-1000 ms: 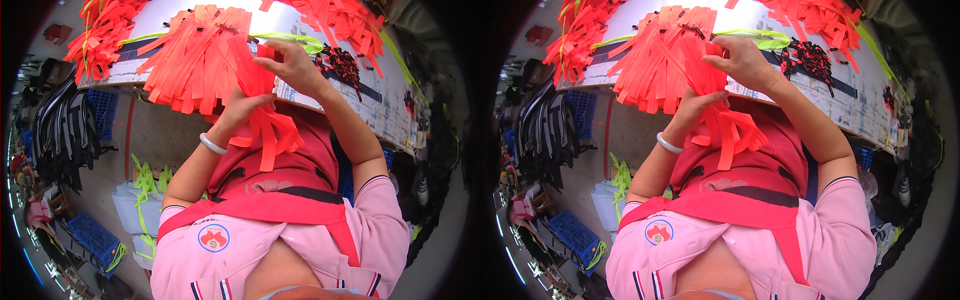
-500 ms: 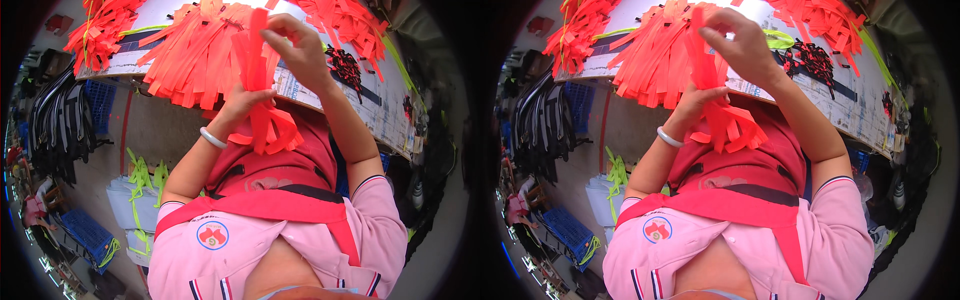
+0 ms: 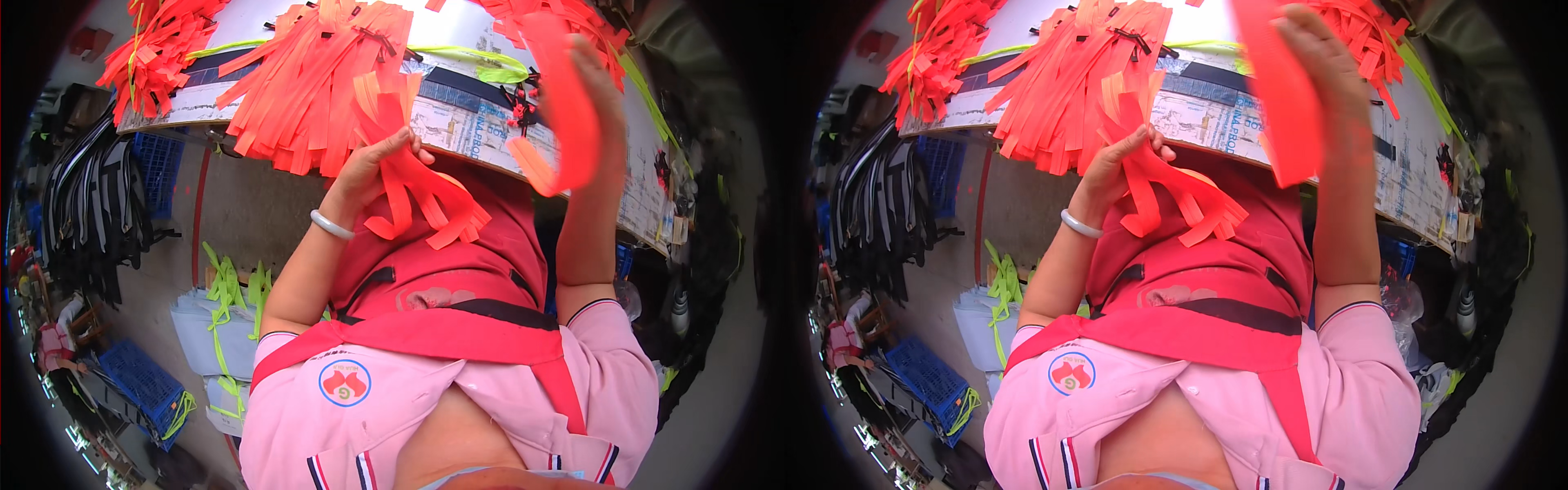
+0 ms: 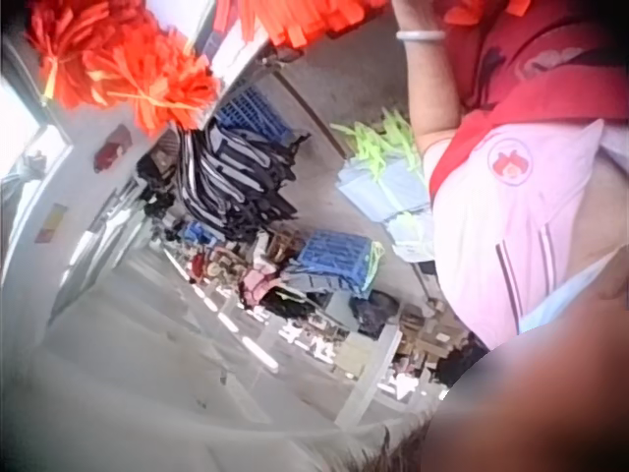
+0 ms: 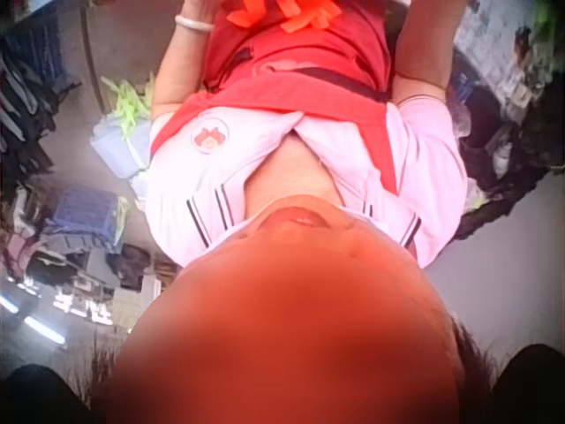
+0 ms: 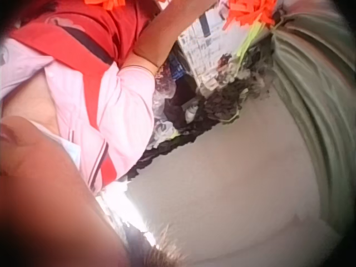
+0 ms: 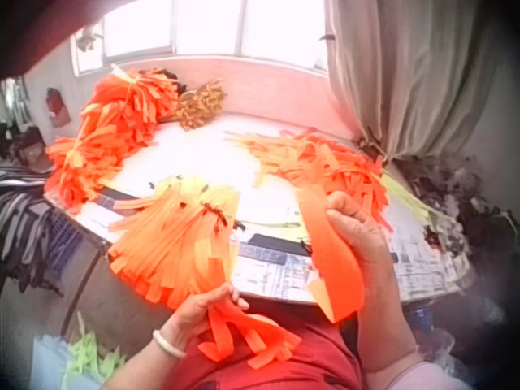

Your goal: Attaching black clips to red fabric strips at a workbench.

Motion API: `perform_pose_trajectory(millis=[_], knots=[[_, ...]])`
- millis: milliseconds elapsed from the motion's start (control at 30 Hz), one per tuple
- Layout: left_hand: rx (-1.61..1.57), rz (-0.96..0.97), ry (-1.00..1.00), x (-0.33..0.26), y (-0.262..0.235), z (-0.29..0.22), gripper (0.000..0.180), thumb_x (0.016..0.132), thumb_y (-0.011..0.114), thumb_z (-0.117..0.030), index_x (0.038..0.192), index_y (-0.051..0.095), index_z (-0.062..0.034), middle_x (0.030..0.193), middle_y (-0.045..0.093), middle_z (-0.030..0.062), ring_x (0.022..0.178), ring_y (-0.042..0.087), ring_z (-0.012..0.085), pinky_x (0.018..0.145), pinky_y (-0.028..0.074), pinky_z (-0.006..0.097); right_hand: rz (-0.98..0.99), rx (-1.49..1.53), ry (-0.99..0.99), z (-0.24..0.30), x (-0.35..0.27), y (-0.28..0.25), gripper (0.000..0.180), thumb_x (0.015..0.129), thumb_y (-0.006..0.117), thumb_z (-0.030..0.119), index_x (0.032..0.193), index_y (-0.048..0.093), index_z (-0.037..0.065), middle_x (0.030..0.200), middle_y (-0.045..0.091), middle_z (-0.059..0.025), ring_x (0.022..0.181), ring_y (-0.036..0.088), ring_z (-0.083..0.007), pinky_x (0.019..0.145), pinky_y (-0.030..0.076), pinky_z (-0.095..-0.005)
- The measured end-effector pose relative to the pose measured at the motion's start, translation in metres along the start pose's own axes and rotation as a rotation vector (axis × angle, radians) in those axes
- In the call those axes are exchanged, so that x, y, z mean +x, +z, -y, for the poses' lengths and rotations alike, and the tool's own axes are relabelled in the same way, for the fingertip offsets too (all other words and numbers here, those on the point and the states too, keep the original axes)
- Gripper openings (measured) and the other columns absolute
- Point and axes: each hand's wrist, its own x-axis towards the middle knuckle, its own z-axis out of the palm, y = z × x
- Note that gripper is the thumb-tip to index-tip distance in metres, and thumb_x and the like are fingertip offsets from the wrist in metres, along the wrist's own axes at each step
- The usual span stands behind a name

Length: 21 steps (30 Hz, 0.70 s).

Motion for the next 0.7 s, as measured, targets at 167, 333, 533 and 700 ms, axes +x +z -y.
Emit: perform_pose_trajectory(millis=[167, 333, 533, 700], knots=[[0.172, -0.103, 0.120, 0.011, 0.031, 0.012, 0.028, 0.090, 0.066, -0.017, 0.112, 0.058, -0.0002, 0.096, 0.066, 0.0093, 0.084, 0.067, 0.0201, 0.076, 0.055, 0.031, 0.319, -0.963, -0.404, -0.126, -0.002, -0.009, 0.018, 0.087, 0.067, 0.016, 0.094, 0.061, 0.001, 0.080, 0.061, -0.0095, 0.071, 0.059, -0.0146, 0.065, 0.049, -0.0289], [0.456, 0.038, 0.147, 0.002, 0.022, 0.008, 0.021, 0.087, 0.067, -0.011, 0.103, 0.061, 0.0008, 0.086, 0.067, 0.0092, 0.084, 0.067, 0.0201, 0.077, 0.055, 0.033, 0.281, -0.651, -0.092, -0.108, 0.024, -0.018, 0.034, 0.092, 0.063, 0.031, 0.099, 0.064, -0.002, 0.080, 0.064, -0.0028, 0.070, 0.056, -0.0095, 0.064, 0.047, -0.0248], [0.546, 0.046, 0.159, 0.002, 0.029, 0.010, 0.015, 0.087, 0.067, -0.010, 0.096, 0.063, 0.0006, 0.084, 0.067, 0.0085, 0.081, 0.067, 0.0200, 0.077, 0.054, 0.033, 0.394, -0.659, 0.236, -0.104, 0.061, -0.018, 0.034, 0.090, 0.065, 0.036, 0.103, 0.067, 0.004, 0.079, 0.063, 0.0013, 0.065, 0.056, -0.0038, 0.057, 0.046, -0.0190], [0.532, 0.061, 0.150, 0.001, 0.025, 0.007, 0.015, 0.087, 0.067, -0.010, 0.096, 0.062, 0.0002, 0.084, 0.067, 0.0081, 0.081, 0.066, 0.0196, 0.077, 0.053, 0.033, 0.568, -0.596, 0.249, -0.119, 0.061, -0.028, 0.027, 0.092, 0.063, 0.031, 0.094, 0.067, 0.004, 0.077, 0.060, 0.0052, 0.071, 0.052, -0.0019, 0.064, 0.039, -0.0182]])
